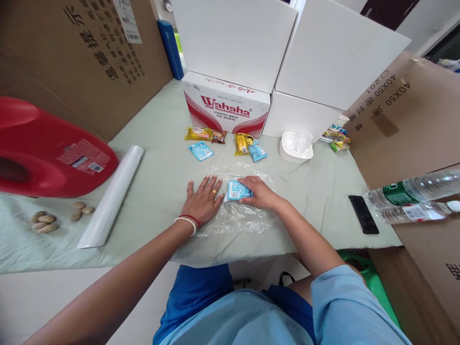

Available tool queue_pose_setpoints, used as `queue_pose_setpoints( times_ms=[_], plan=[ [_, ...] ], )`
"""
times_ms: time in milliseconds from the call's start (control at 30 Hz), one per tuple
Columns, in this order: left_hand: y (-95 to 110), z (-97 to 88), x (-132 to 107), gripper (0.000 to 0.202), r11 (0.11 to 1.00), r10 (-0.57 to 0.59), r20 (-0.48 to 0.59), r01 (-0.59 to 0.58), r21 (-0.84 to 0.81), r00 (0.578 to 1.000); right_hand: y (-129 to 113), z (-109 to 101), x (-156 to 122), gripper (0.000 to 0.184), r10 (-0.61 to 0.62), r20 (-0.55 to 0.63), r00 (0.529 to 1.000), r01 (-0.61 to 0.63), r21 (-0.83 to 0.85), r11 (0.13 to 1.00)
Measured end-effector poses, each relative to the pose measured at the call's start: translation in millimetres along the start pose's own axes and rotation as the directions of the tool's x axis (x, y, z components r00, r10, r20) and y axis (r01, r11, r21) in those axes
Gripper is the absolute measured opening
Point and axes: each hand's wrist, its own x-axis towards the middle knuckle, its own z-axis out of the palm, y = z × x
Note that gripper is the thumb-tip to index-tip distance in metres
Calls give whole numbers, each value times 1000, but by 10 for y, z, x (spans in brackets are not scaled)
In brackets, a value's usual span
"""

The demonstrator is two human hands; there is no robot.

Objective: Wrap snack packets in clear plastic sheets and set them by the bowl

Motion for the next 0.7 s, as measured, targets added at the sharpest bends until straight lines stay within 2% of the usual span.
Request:
queue_pose_setpoints(
  times_ms=[200,367,567,700],
  plan=[
    [-6,19,3,66,1000,9,-18,-9,-1,1000,-72,102,89,83,25,-5,1000,-26,-92,995],
    [-17,38,5,68,1000,8,-36,-8,-7,999,-137,146,97,72,66,-7,998,-66,-189,980],
    [-17,51,10,73,1000,-15,-39,15,1,999,-84,117,35,72,17,-1,1000,-17,-167,986],
    [-55,18,30,74,999,-17,1,17,-29,1000,-57,117,9,71,26,14,1000,-24,-142,990]
  ],
)
